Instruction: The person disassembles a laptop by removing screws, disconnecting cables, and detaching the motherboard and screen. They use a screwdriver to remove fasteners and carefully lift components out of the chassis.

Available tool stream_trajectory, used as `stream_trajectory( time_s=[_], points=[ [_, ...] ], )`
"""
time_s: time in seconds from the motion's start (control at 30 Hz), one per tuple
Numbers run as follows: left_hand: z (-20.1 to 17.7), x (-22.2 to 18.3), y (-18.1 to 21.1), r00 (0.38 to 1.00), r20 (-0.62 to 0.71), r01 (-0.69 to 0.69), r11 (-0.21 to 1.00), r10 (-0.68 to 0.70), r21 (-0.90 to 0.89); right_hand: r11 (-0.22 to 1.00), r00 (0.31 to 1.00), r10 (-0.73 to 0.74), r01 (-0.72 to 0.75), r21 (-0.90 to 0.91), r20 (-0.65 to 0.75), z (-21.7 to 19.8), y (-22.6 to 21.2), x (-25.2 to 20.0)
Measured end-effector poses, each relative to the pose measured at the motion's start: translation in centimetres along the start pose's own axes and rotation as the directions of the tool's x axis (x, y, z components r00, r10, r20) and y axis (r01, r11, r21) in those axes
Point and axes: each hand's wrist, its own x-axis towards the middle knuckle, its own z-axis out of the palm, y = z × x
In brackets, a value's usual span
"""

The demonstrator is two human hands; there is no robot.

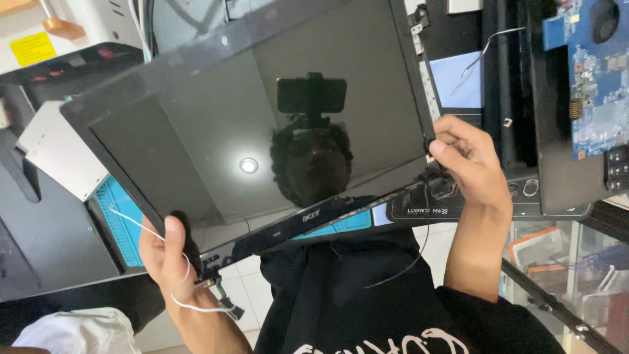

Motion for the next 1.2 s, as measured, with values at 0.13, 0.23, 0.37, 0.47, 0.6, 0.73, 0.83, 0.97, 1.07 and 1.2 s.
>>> stream_trajectory(
  time_s=[0.13,0.23,0.37,0.47,0.6,0.73,0.83,0.97,1.07,1.2],
  points=[
    [-1.2,-2.4,-1.0,0.999,-0.012,0.041,0.999,-0.041,0.009,0.991,0.982,-0.028,0.002,-0.135,-0.185,1.0,-1.2,-1.7],
    [-2.9,-3.8,-1.4,0.993,-0.054,0.099,0.995,-0.100,-0.029,0.819,0.877,-0.240,-0.048,-0.572,-0.417,2.8,-2.3,-2.8],
    [-4.9,-4.3,-2.4,0.986,-0.108,0.122,0.991,-0.129,-0.062,0.538,0.873,-0.347,-0.113,-0.835,-0.342,4.5,-2.8,-2.2],
    [-6.1,-4.6,-3.2,0.985,-0.134,0.112,0.994,-0.113,-0.016,0.438,0.878,-0.338,-0.172,-0.883,-0.338,5.1,-2.2,-1.2],
    [-6.9,-4.6,-4.0,0.987,-0.136,0.089,0.996,-0.091,-0.021,0.513,0.874,-0.307,-0.181,-0.839,-0.376,4.5,-1.8,-0.5],
    [-6.8,-4.2,-3.9,0.989,-0.131,0.077,0.996,-0.069,0.054,0.618,0.877,-0.155,-0.273,-0.737,-0.455,3.1,-1.1,-0.6],
    [-6.6,-4.0,-3.4,0.992,-0.124,0.039,0.997,-0.031,0.061,0.804,0.903,-0.053,-0.215,-0.555,-0.427,1.6,-0.4,-1.0],
    [-7.4,-5.2,-3.7,0.990,-0.141,-0.010,0.999,0.005,-0.040,0.993,0.968,0.090,-0.106,-0.056,-0.235,0.3,0.7,-1.2],
    [-10.3,-5.1,-5.1,0.989,-0.137,-0.062,0.997,0.056,-0.042,0.964,0.965,0.183,-0.139,0.226,-0.187,0.4,1.4,-1.9],
    [-16.8,-3.7,-6.6,0.981,-0.180,-0.064,0.997,0.069,0.031,0.965,0.969,0.190,-0.155,0.211,-0.157,-0.2,1.7,-3.0]
  ],
)
